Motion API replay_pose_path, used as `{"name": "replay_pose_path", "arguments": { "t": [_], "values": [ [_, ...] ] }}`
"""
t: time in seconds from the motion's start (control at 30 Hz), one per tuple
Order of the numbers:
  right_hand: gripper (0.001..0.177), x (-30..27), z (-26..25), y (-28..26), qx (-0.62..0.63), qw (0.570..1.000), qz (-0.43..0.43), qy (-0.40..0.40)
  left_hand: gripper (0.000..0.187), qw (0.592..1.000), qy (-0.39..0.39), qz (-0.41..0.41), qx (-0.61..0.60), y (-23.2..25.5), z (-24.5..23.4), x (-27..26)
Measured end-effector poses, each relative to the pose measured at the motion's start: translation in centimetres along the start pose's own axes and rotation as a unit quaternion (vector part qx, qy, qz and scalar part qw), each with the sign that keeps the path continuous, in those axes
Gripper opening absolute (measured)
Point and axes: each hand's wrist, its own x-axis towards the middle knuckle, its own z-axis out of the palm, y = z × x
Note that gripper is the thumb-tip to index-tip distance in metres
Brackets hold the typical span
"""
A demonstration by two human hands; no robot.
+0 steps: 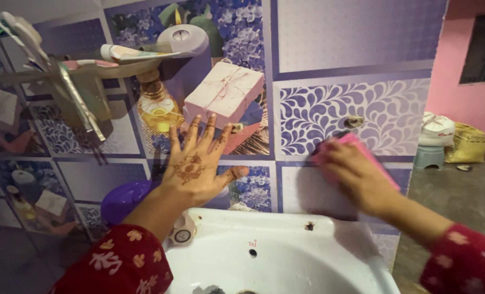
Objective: The person scrubs a bathroom sink and the tiled shelf above it with a pink and black sponge, rinsing with water from the faucet.
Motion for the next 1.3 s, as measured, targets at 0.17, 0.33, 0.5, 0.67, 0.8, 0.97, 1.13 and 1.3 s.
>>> {"name": "replay_pose_path", "arguments": {
  "t": [0.17, 0.33, 0.5, 0.67, 0.8, 0.97, 1.13, 1.3],
  "values": [
    [0.046, 4.4, 1.7, -1.9, 0.02, 0.996, -0.069, -0.044, 0.105, 1.0, 0.026, 0.008, 0.01, -0.1, 0.3, 0.0],
    [0.038, 13.0, -0.5, 1.4, -0.013, 0.997, 0.019, 0.072, 0.105, 0.999, 0.042, 0.011, 0.014, -0.3, 0.6, 0.0],
    [0.052, 12.2, 1.2, 1.1, -0.052, 0.98, 0.066, 0.178, 0.102, 0.998, 0.064, 0.005, 0.028, -0.2, 0.9, -0.2],
    [0.067, 8.4, 6.1, -4.0, -0.012, 1.0, -0.018, -0.007, 0.107, 0.996, 0.083, 0.015, 0.001, 0.0, 1.4, -0.2],
    [0.06, 13.5, 3.9, -0.7, 0.02, 0.991, 0.09, 0.099, 0.104, 0.997, 0.079, 0.014, -0.014, -0.4, 1.5, -0.2],
    [0.057, 16.0, 2.2, 0.8, -0.035, 0.98, 0.111, 0.163, 0.106, 0.996, 0.083, 0.023, -0.018, -0.2, 1.0, -0.5],
    [0.063, 10.3, 5.4, -4.4, 0.006, 1.0, -0.028, -0.004, 0.104, 0.997, 0.067, 0.02, -0.035, -0.1, 0.7, -0.7],
    [0.06, 15.0, 2.3, 0.5, 0.016, 0.992, 0.105, 0.062, 0.106, 0.995, 0.094, 0.027, -0.024, 0.0, 0.7, -0.4]
  ]
}}
